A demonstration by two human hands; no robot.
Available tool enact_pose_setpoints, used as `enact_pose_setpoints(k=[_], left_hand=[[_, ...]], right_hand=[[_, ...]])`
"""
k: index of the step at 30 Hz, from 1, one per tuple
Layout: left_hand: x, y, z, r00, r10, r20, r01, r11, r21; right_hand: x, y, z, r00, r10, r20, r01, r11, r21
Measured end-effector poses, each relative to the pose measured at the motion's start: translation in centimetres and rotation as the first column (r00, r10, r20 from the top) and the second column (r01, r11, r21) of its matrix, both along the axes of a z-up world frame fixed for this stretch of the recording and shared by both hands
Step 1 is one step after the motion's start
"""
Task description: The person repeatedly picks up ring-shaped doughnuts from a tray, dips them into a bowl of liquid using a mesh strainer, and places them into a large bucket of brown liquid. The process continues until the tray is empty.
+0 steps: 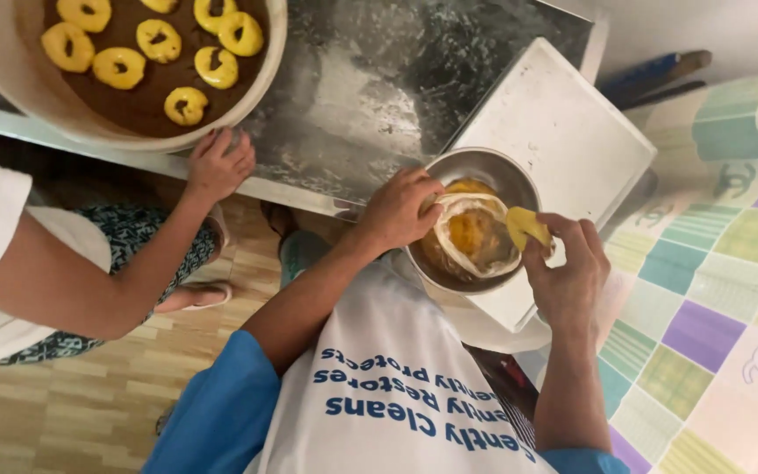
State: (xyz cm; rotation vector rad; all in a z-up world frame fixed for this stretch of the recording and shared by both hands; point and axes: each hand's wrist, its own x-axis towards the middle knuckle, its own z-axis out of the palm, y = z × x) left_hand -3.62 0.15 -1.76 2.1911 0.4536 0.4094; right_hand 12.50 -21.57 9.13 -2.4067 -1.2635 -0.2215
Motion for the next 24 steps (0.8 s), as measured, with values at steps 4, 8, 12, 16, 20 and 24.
enact_pose_setpoints(k=[4, 8, 12, 16, 20, 24], left_hand=[[0.3, 0.0, 0.1, 0.999, -0.005, -0.036, 0.004, 0.999, -0.048], [0.7, -0.6, 0.4, 0.999, 0.033, 0.024, -0.033, 0.999, -0.003], [0.6, -0.6, 1.8, 0.995, 0.022, -0.092, -0.031, 0.995, -0.1], [0.9, -0.3, 0.5, 0.993, 0.02, -0.117, -0.029, 0.997, -0.074], [0.9, -0.3, 0.2, 0.994, 0.033, -0.103, -0.042, 0.996, -0.083], [0.8, -0.4, 0.0, 0.989, 0.032, -0.142, -0.045, 0.995, -0.09]], right_hand=[[0.3, -0.4, -0.4, 0.999, 0.035, 0.005, -0.035, 0.999, 0.011], [-2.0, -0.4, 3.5, 0.982, 0.045, -0.183, -0.055, 0.997, -0.05], [-0.2, -2.0, -0.5, 0.956, 0.261, -0.133, -0.243, 0.96, 0.141], [1.2, -2.7, -3.1, 0.968, 0.248, 0.039, -0.25, 0.966, 0.066], [1.8, -2.9, -3.6, 0.959, 0.269, 0.09, -0.276, 0.958, 0.075], [2.0, -2.9, -3.8, 0.956, 0.27, 0.118, -0.277, 0.96, 0.047]])
